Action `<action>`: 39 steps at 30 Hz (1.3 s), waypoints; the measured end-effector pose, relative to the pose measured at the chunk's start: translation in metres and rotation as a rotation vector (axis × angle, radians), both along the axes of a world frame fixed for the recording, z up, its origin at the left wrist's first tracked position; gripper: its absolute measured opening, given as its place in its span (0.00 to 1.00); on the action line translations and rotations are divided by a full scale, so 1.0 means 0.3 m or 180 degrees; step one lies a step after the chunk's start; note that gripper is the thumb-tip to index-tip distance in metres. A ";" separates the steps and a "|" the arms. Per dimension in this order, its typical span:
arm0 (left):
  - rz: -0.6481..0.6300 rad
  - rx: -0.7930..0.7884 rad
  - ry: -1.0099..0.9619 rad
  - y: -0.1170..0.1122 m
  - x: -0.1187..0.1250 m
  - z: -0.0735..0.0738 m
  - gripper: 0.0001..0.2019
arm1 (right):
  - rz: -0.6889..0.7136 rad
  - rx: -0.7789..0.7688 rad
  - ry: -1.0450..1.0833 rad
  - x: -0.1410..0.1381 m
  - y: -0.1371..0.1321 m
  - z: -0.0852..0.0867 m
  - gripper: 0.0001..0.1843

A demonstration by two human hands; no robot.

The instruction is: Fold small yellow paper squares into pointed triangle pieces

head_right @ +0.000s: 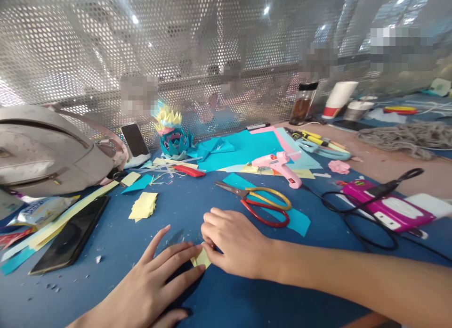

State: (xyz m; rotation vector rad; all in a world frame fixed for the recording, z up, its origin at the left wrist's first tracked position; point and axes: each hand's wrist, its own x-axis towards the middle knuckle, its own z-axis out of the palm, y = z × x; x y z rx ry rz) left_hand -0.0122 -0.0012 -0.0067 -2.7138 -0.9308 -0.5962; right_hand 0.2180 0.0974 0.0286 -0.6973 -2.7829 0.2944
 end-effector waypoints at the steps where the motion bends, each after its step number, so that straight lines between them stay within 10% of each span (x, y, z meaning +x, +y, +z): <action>1: -0.0007 -0.0007 -0.0014 0.000 0.000 0.000 0.24 | -0.0042 0.0111 -0.0061 -0.001 -0.009 0.001 0.06; 15: -0.0025 -0.0074 0.0027 -0.001 -0.001 0.014 0.24 | 0.0325 -0.0649 -0.0155 0.021 0.079 0.028 0.25; 23: -0.0048 -0.0460 0.0383 0.008 -0.003 0.050 0.31 | 0.1120 -0.2123 0.0001 0.047 0.177 0.078 0.12; 39: 0.0040 -0.0909 0.0621 0.014 0.034 0.121 0.33 | 0.1415 -0.1075 -0.0231 0.028 0.144 0.068 0.07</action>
